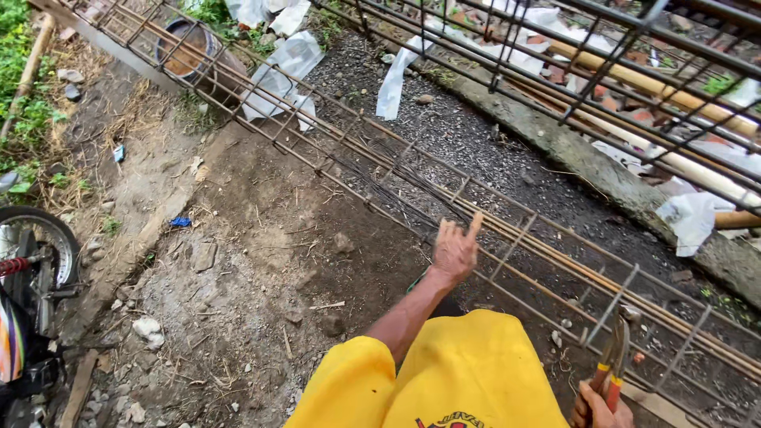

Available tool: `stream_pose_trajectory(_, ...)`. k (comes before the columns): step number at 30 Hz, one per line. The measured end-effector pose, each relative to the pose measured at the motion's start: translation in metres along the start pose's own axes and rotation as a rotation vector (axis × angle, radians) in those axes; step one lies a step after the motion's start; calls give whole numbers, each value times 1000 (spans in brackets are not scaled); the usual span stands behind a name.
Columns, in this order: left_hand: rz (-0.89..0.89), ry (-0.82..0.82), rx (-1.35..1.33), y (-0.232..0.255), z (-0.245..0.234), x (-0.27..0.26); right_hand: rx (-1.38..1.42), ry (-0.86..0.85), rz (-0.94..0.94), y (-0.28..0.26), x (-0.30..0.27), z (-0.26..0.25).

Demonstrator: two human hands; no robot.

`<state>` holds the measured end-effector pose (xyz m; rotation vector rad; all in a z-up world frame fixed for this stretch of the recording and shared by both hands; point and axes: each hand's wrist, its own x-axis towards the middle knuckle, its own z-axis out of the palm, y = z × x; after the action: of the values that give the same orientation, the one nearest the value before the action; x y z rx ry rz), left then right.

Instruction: The person uses pliers to twist and secure wire ties around the intersections of a rebar grid. The person repeatedly picks up wire, wraps it around the bars, and twists it tight to fasten the structure.

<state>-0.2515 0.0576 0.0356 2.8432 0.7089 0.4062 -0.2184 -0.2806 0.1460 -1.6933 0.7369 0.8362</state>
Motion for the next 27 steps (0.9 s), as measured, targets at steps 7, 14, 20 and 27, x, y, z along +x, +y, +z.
stream_pose_trajectory(7, -27, 7, -101, -19, 23, -18, -101, -239, -188, 40, 40, -56)
stream_pose_trajectory(14, -185, -60, 169, -5, 4, -5, -139, -251, -147, 42, 25, -78)
stream_pose_trajectory(20, -251, 230, -260, 65, -64, -43, -394, -157, -277, 31, -13, -78)
stream_pose_trajectory(27, -189, -547, -1111, 199, -93, -123, -926, 34, -421, 39, -27, -49)
